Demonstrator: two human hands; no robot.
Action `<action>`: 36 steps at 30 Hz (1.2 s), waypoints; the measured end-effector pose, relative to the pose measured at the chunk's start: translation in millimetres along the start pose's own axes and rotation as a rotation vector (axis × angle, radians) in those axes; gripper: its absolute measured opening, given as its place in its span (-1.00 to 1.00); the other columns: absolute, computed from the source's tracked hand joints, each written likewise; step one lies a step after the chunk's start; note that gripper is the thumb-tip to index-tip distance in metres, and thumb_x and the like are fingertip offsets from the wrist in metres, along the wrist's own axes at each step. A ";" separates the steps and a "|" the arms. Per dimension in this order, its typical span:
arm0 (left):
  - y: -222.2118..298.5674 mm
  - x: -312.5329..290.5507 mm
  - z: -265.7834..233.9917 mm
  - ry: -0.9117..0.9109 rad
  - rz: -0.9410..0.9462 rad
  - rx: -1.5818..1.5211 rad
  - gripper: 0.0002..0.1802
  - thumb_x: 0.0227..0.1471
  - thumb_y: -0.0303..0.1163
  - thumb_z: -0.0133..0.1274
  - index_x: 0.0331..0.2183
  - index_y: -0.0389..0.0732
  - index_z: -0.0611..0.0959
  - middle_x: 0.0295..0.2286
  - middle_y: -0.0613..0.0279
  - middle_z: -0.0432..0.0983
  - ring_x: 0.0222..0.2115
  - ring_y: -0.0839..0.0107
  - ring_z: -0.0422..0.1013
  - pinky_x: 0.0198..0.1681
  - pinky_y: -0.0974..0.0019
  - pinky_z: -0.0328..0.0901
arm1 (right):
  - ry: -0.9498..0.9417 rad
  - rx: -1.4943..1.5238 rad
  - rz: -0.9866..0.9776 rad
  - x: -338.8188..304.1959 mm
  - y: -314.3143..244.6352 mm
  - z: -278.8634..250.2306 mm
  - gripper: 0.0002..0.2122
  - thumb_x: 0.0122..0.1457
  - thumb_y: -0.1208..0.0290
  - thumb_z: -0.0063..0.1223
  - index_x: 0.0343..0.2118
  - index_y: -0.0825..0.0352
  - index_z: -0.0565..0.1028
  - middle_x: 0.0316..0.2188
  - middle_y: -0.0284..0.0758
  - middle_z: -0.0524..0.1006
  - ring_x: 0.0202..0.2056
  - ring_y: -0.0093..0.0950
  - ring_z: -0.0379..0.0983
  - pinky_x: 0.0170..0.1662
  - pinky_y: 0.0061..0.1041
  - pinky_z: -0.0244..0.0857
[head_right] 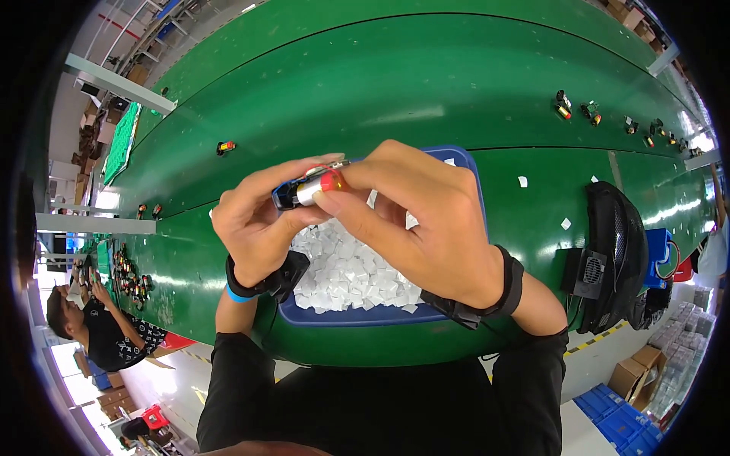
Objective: Assembling small cylindrical parts by joining bases and caps at a factory workbench.
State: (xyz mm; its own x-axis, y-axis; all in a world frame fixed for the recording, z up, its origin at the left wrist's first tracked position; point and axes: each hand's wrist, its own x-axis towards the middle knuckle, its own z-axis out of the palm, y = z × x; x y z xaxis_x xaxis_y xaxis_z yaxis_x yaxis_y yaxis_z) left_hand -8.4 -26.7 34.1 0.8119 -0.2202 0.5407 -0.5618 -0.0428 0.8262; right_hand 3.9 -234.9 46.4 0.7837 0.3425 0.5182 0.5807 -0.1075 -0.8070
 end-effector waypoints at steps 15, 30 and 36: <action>2.8 1.9 4.0 0.036 0.218 0.557 -0.57 -0.20 -0.62 0.37 -0.18 -0.33 0.68 -0.28 0.07 0.67 -0.44 0.32 0.56 -0.42 0.39 0.43 | -0.017 -0.308 -0.073 -1.7 8.9 11.6 -0.94 0.20 0.57 0.17 -0.32 0.46 0.58 -0.56 -0.29 0.45 -0.62 -0.50 0.31 -0.58 -0.53 0.11; -38.8 31.7 -88.2 -0.054 -0.549 0.171 -0.73 0.12 -0.26 0.24 -0.23 -0.26 0.67 -0.27 0.27 0.67 -0.39 0.53 0.49 -0.37 0.48 0.41 | 0.069 -0.449 0.179 40.6 57.8 -21.2 -0.66 0.14 0.21 0.29 -0.13 0.36 0.58 -0.33 -0.33 0.60 -0.47 -0.48 0.49 -0.41 -0.49 0.36; -151.5 3.9 -184.9 -0.021 -0.555 0.622 -0.51 0.11 0.06 0.20 -0.38 -0.26 0.76 -0.48 0.24 0.64 -0.51 0.54 0.45 -0.43 0.35 0.35 | 0.192 -1.275 0.194 29.1 342.8 -247.0 -0.52 0.26 0.11 0.09 0.07 0.42 0.47 0.01 0.06 0.51 0.00 0.04 0.45 0.11 -0.10 0.32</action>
State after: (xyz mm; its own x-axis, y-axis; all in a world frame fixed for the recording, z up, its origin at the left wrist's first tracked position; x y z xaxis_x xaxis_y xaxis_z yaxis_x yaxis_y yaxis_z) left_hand 109.2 159.1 -59.7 0.9970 -0.0268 0.0725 -0.0714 -0.6794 0.7303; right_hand 280.3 -492.3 -145.2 0.8350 0.0951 0.5420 0.1719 -0.9808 -0.0926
